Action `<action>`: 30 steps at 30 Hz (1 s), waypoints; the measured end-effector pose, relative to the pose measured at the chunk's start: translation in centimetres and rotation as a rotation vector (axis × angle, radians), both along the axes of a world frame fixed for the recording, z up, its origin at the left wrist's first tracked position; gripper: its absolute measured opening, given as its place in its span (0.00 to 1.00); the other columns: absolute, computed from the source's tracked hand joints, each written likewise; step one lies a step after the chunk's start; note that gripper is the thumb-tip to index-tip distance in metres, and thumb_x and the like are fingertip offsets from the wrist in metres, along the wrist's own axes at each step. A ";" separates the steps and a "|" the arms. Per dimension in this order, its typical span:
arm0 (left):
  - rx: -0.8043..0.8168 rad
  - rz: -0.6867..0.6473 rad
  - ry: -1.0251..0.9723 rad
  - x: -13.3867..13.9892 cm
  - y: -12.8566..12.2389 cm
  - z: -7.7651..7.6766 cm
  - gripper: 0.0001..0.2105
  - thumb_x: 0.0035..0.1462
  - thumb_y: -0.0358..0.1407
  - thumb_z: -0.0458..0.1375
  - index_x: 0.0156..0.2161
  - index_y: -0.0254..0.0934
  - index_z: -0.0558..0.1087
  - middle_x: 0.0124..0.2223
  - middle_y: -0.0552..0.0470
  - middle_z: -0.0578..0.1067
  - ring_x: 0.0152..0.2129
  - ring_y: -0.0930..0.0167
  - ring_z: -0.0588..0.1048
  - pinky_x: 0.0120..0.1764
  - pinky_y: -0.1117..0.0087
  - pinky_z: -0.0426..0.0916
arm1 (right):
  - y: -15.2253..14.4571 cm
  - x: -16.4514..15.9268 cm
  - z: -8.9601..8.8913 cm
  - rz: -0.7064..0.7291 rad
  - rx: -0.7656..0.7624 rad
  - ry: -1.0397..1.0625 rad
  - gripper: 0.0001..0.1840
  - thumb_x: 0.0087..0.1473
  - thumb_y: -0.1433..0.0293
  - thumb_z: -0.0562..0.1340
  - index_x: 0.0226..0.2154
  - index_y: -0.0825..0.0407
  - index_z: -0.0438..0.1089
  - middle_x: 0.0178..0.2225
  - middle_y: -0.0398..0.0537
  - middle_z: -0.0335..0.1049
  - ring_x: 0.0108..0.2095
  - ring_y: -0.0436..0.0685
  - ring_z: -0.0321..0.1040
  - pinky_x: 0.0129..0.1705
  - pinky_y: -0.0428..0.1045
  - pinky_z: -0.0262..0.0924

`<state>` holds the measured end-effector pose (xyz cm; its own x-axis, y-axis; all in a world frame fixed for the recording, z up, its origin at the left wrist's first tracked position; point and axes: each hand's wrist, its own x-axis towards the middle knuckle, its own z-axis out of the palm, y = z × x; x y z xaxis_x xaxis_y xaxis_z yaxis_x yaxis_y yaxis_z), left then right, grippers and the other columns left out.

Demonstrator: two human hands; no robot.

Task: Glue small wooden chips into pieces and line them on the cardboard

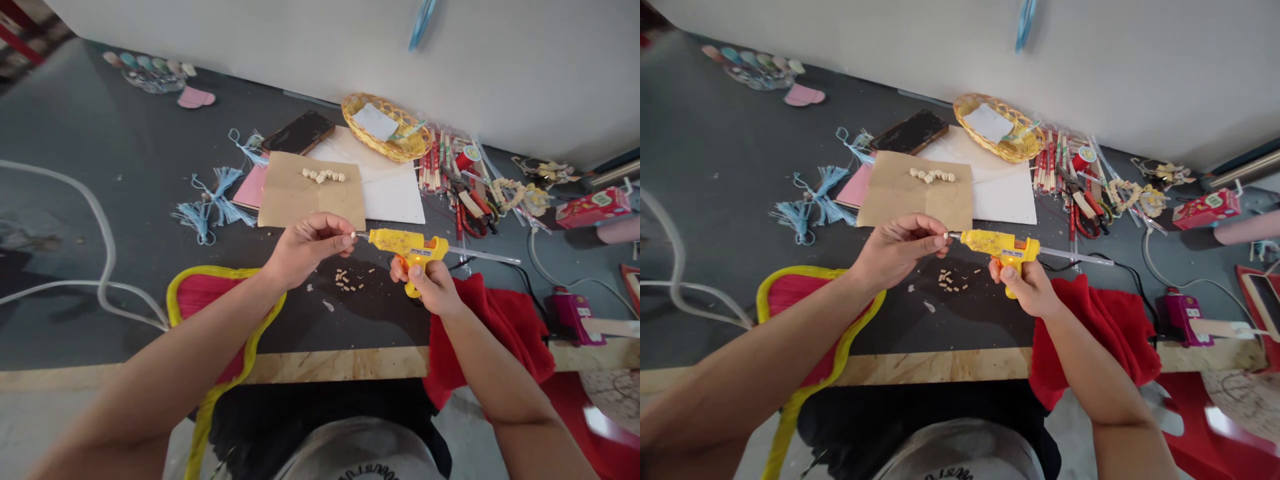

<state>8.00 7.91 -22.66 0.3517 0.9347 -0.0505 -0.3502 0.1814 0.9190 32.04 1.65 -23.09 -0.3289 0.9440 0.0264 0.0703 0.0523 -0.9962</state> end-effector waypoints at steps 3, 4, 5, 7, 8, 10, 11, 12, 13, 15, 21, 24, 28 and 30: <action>-0.007 0.014 0.005 0.0 0.0 0.0 0.11 0.42 0.36 0.73 0.31 0.35 0.79 0.27 0.53 0.78 0.23 0.75 0.75 0.30 0.74 0.73 | 0.1 -0.1 -0.1 -0.020 -0.002 0.041 0.21 0.61 0.51 0.57 0.31 0.51 0.68 0.28 0.46 0.62 0.30 0.53 0.58 0.34 0.52 0.59; -0.016 0.023 0.005 -0.1 0.1 0.1 0.11 0.42 0.36 0.73 0.32 0.35 0.79 0.28 0.53 0.78 0.24 0.75 0.75 0.30 0.74 0.74 | 0.1 -0.2 -0.1 -0.039 -0.010 0.073 0.21 0.60 0.51 0.57 0.31 0.51 0.68 0.28 0.45 0.62 0.29 0.52 0.58 0.34 0.52 0.59; -0.026 0.032 0.001 -0.1 0.1 0.1 0.11 0.42 0.36 0.73 0.32 0.36 0.79 0.28 0.53 0.78 0.24 0.75 0.75 0.30 0.74 0.74 | 0.3 -0.2 -0.2 -0.069 -0.023 0.116 0.20 0.60 0.51 0.58 0.32 0.51 0.69 0.29 0.46 0.63 0.29 0.52 0.58 0.33 0.51 0.60; -0.041 0.045 -0.010 -0.1 0.2 0.2 0.11 0.42 0.35 0.73 0.31 0.36 0.79 0.28 0.53 0.78 0.25 0.75 0.75 0.30 0.74 0.74 | 0.7 -0.2 -0.3 -0.164 -0.059 0.216 0.19 0.58 0.51 0.59 0.34 0.50 0.69 0.32 0.47 0.66 0.27 0.50 0.58 0.29 0.50 0.60; -0.043 0.048 -0.015 -0.1 0.2 0.2 0.11 0.42 0.35 0.73 0.31 0.36 0.78 0.28 0.53 0.78 0.25 0.75 0.75 0.30 0.74 0.74 | 0.9 -0.1 -0.3 -0.225 -0.079 0.267 0.18 0.57 0.52 0.60 0.36 0.50 0.69 0.35 0.47 0.68 0.27 0.49 0.58 0.28 0.49 0.60; -0.041 0.048 -0.026 -0.1 0.3 0.2 0.11 0.41 0.36 0.73 0.31 0.35 0.78 0.28 0.53 0.77 0.25 0.75 0.75 0.30 0.75 0.74 | 1.7 0.2 -0.4 -0.352 -0.131 0.357 0.16 0.56 0.54 0.62 0.39 0.49 0.68 0.40 0.47 0.70 0.27 0.48 0.61 0.24 0.46 0.59; -0.039 0.046 -0.032 0.0 0.3 0.2 0.11 0.41 0.36 0.73 0.31 0.35 0.78 0.28 0.53 0.77 0.24 0.75 0.75 0.30 0.75 0.74 | 2.2 0.5 -0.4 -0.412 -0.162 0.394 0.16 0.54 0.55 0.63 0.39 0.48 0.67 0.39 0.46 0.70 0.27 0.48 0.62 0.23 0.45 0.59; -0.038 0.046 -0.037 0.0 0.3 0.2 0.11 0.41 0.36 0.73 0.31 0.35 0.78 0.28 0.53 0.77 0.24 0.75 0.75 0.30 0.75 0.73 | 2.7 0.8 -0.4 -0.468 -0.201 0.421 0.17 0.52 0.56 0.65 0.39 0.48 0.67 0.38 0.44 0.70 0.27 0.48 0.64 0.22 0.43 0.59; -0.038 0.047 -0.043 0.0 0.3 0.2 0.11 0.41 0.36 0.73 0.31 0.35 0.78 0.28 0.53 0.77 0.24 0.75 0.75 0.30 0.75 0.73 | 3.2 1.1 -0.5 -0.521 -0.242 0.433 0.18 0.50 0.57 0.67 0.38 0.49 0.66 0.34 0.42 0.70 0.27 0.47 0.65 0.22 0.43 0.60; -0.039 0.049 -0.055 0.1 0.3 0.2 0.11 0.41 0.36 0.73 0.31 0.35 0.78 0.28 0.54 0.77 0.24 0.75 0.75 0.30 0.75 0.73 | 4.2 1.5 -0.5 -0.593 -0.315 0.417 0.21 0.45 0.57 0.71 0.36 0.49 0.65 0.29 0.38 0.68 0.25 0.46 0.66 0.22 0.41 0.61; -0.007 0.031 -0.073 0.1 0.4 0.0 0.12 0.42 0.36 0.73 0.31 0.35 0.78 0.28 0.54 0.77 0.24 0.76 0.75 0.30 0.75 0.73 | 6.0 2.5 -0.1 -0.555 -0.389 0.160 0.27 0.39 0.51 0.73 0.34 0.51 0.66 0.26 0.41 0.71 0.24 0.50 0.70 0.21 0.43 0.64; 0.008 0.020 -0.087 0.1 0.5 -0.1 0.12 0.42 0.36 0.73 0.32 0.34 0.78 0.28 0.54 0.76 0.24 0.77 0.74 0.30 0.75 0.72 | 5.5 4.1 0.7 -0.498 -0.232 -0.139 0.25 0.47 0.48 0.67 0.37 0.51 0.70 0.32 0.45 0.74 0.31 0.55 0.74 0.32 0.49 0.71; 0.020 0.019 -0.092 0.2 0.6 -0.4 0.12 0.43 0.36 0.72 0.32 0.33 0.77 0.28 0.54 0.76 0.24 0.76 0.74 0.30 0.75 0.72 | 3.2 4.5 2.5 -0.547 0.149 -0.852 0.18 0.54 0.59 0.65 0.42 0.53 0.73 0.40 0.53 0.76 0.34 0.58 0.74 0.44 0.57 0.69; 0.016 0.023 -0.091 0.2 0.6 -0.5 0.12 0.43 0.36 0.72 0.32 0.33 0.77 0.29 0.54 0.76 0.24 0.76 0.74 0.31 0.74 0.72 | 1.8 2.5 3.2 -0.447 0.415 -0.941 0.14 0.58 0.64 0.61 0.45 0.53 0.73 0.46 0.55 0.74 0.34 0.56 0.73 0.46 0.56 0.68</action>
<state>8.22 8.52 -23.16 0.3330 0.9429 -0.0041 -0.4364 0.1580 0.8858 34.55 3.48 -19.92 -0.0171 0.9579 0.2866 0.8815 0.1497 -0.4478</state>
